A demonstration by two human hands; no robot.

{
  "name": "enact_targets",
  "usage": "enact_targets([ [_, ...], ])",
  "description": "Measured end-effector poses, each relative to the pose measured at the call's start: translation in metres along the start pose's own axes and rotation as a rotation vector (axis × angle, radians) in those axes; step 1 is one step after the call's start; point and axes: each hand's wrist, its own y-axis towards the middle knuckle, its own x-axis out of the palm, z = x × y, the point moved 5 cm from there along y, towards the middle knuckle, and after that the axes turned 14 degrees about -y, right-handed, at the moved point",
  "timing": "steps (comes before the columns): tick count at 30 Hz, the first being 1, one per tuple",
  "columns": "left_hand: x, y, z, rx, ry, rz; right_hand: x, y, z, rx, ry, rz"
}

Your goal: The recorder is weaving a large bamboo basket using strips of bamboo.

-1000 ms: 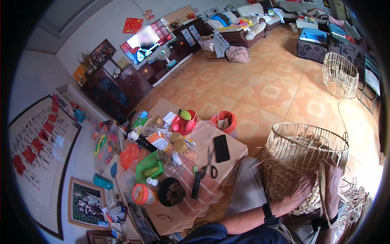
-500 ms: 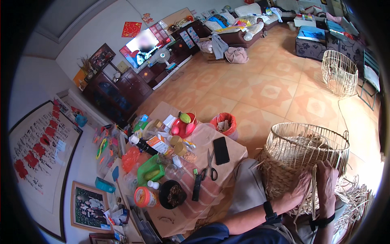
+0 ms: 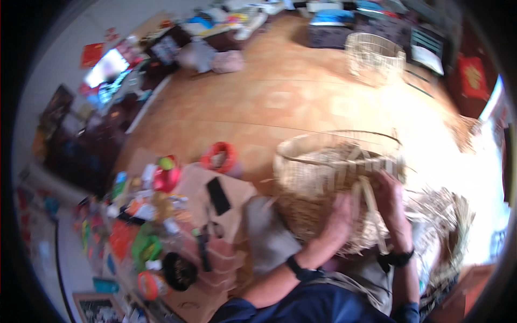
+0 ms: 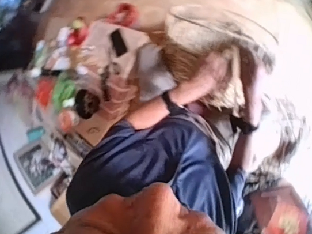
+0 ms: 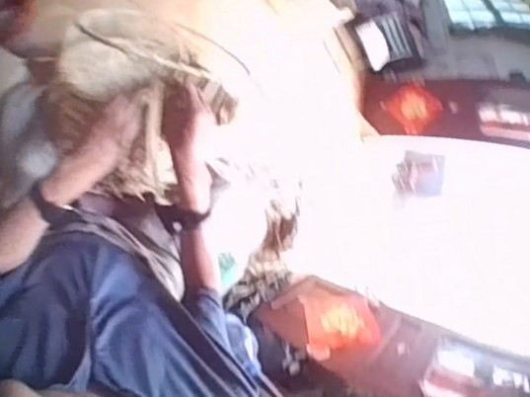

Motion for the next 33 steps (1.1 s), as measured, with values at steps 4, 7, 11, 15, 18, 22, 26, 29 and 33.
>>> enact_targets([
  [4,-0.012,0.009,0.038,0.178,0.277,-0.095,-0.006,-0.022,0.019,0.284,0.312,-0.132],
  [7,-0.01,0.01,0.049,0.305,0.296,-0.103,-0.015,-0.029,0.018,0.299,0.321,-0.146],
  [11,-0.003,0.004,0.033,0.237,0.257,-0.133,-0.018,-0.027,0.011,0.165,0.201,-0.066],
  [15,-0.006,0.005,0.04,0.355,0.277,-0.089,-0.01,-0.012,-0.005,0.037,-0.085,-0.115],
  [18,0.008,-0.002,-0.009,-0.028,-0.182,0.05,0.001,-0.004,-0.006,-0.086,-0.172,-0.058],
  [22,0.038,-0.053,-0.092,0.016,-0.284,0.04,-0.009,0.003,-0.031,0.056,-0.131,-0.188],
  [26,0.031,0.006,0.025,-0.207,0.291,-0.424,-0.013,-0.003,-0.006,0.093,-0.148,-0.214],
  [29,0.043,-0.006,0.01,0.061,0.657,-0.269,-0.001,0.0,0.0,-0.061,-0.323,-0.216],
  [33,0.042,-0.004,0.019,0.118,0.725,-0.116,0.001,0.004,0.012,-0.14,-0.363,-0.13],
])
